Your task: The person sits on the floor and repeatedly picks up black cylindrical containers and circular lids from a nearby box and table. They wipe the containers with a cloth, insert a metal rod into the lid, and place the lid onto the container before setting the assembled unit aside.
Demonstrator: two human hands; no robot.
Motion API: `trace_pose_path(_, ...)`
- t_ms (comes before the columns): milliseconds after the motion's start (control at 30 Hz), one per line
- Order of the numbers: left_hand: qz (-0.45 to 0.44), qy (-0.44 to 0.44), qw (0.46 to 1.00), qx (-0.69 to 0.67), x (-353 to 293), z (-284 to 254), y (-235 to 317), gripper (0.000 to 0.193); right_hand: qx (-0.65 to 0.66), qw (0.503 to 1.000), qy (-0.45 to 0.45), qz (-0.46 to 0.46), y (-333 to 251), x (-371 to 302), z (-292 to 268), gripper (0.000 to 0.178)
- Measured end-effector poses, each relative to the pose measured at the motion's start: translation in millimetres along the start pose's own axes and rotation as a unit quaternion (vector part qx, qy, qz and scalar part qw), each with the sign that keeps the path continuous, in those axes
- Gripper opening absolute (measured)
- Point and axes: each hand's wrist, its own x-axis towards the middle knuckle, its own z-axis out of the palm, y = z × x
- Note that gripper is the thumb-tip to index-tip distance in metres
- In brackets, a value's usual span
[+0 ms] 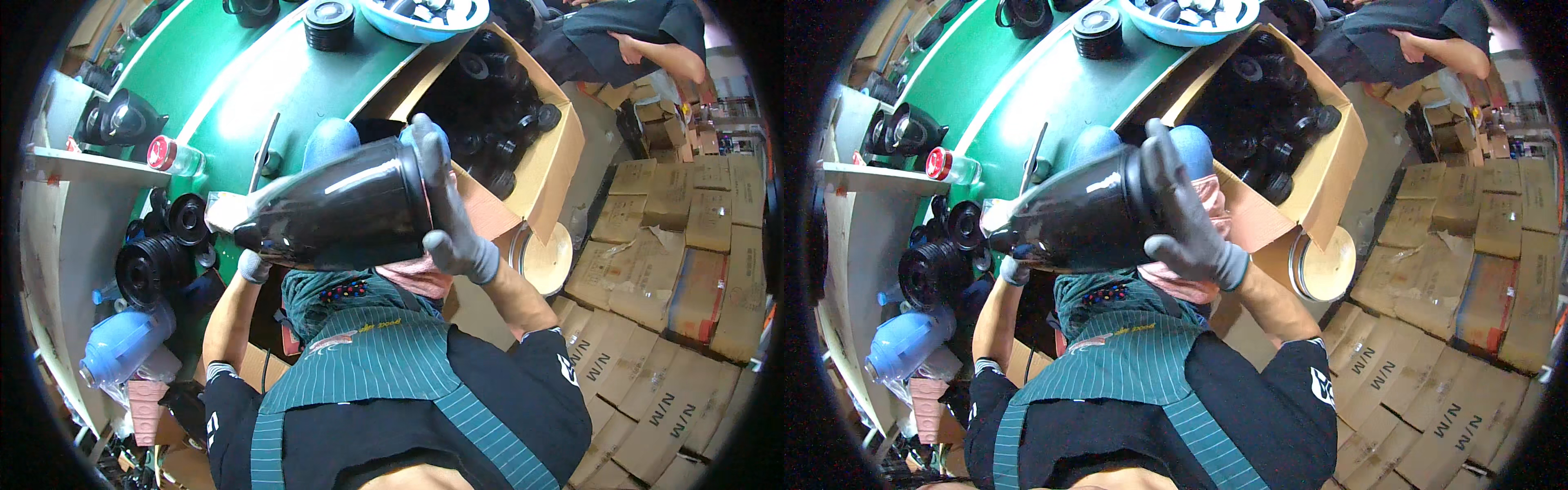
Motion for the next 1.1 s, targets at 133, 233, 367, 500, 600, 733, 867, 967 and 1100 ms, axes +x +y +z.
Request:
trace_pose_path(133, -0.033, -0.002, 0.999, -0.034, -2, -4, -13, 0.040, 0.191, 0.971, 0.026, 0.142, -2, -13, 8, 0.097)
trace_pose_path(233, 0.035, 0.014, 0.998, 0.048, 3, 22, 20, 0.039, 0.324, 0.924, 0.044, 0.199, 27, -22, 2, 0.081)
trace_pose_path(367, 0.199, 0.123, 0.933, 0.271, -19, 63, -32, 0.048, 0.327, 0.869, 0.002, 0.372, 17, 11, -30, 0.061)
trace_pose_path(500, 0.262, -0.140, 0.850, 0.434, -18, 63, -8, 0.088, 0.136, 0.938, -0.100, 0.301, 76, 12, -50, 0.067)
trace_pose_path(600, 0.267, -0.130, 0.732, 0.613, -5, 10, 8, 0.084, -0.090, 0.970, -0.174, 0.144, 82, -3, -15, 0.083)
trace_pose_path(733, 0.124, 0.233, 0.727, 0.633, 62, -24, -46, 0.061, -0.053, 0.981, -0.117, 0.149, 95, -14, 31, 0.092)
trace_pose_path(867, 0.018, 0.194, 0.848, 0.494, 92, -54, -76, 0.050, 0.082, 0.984, -0.023, 0.156, 108, -19, 28, 0.073)
trace_pose_path(967, -0.072, 0.090, 0.946, 0.302, 102, 3, 11, 0.039, 0.264, 0.942, 0.112, 0.175, 110, -29, 20, 0.065)
trace_pose_path(1100, -0.014, -0.201, 0.950, 0.240, 97, 58, 79, 0.047, 0.623, 0.714, 0.201, 0.247, 100, 4, 9, 0.083)
